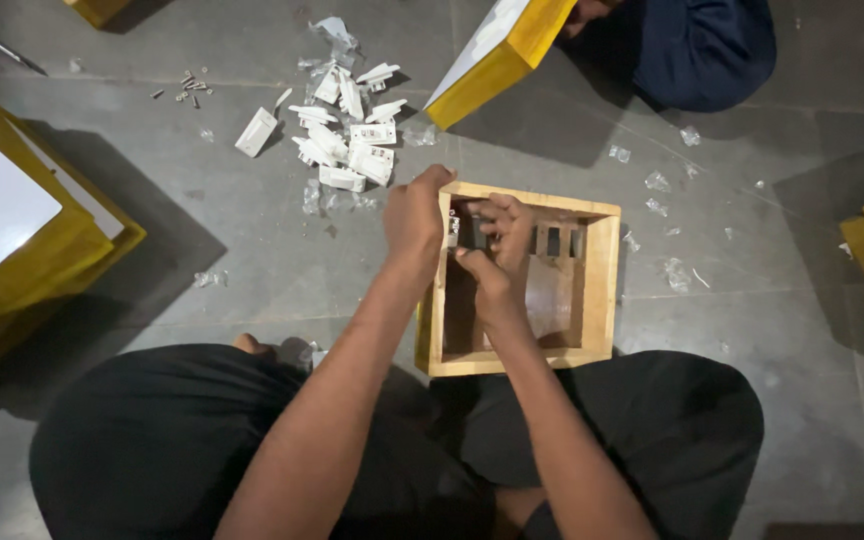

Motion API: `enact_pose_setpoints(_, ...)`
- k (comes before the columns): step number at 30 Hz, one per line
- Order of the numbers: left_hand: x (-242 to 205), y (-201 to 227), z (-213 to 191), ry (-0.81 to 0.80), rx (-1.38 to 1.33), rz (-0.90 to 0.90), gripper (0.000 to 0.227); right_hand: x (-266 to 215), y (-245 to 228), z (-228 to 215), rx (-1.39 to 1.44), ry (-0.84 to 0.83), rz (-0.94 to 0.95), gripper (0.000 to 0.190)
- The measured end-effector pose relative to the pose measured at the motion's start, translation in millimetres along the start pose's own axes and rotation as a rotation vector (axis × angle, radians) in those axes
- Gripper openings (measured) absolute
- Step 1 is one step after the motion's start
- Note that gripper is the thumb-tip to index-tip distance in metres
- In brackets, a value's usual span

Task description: The person assembles a multi-gang switchboard by screwing white switch modules into a white panel with yellow edges using a screwdriver. They then place the panel into a wooden frame and insert additional components into the slots.

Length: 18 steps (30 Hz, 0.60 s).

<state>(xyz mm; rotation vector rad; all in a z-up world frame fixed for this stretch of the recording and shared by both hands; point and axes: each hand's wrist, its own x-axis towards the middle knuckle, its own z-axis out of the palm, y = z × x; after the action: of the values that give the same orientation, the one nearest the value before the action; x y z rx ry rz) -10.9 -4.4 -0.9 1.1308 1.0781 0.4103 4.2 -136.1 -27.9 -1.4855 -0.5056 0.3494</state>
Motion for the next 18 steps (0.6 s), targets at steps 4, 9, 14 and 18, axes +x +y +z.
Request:
enact_pose_setpoints(4,1.0,-4.4,0.0,-0.022,-0.039,-0.015,0.047,-0.6,5.4,-3.2,-0.04,0.004,0.005,0.069)
enact_pose_setpoints(9,4.4,-7.2,-2.7,-0.01,-0.031,-0.029,0.046,4.5,16.8,-3.5,-0.026,-0.033,0.003,0.068)
enact_pose_setpoints(14,9.1,-12.6,-1.2,0.005,-0.097,-0.018,0.045,6.3,18.9,-2.7,-0.091,-0.053,-0.05,0.068)
enact_pose_setpoints(18,13.7,-18.0,-0.2,0.017,-0.037,0.017,0.043,8.2,13.8,-2.1,-0.008,-0.004,0.025,0.064)
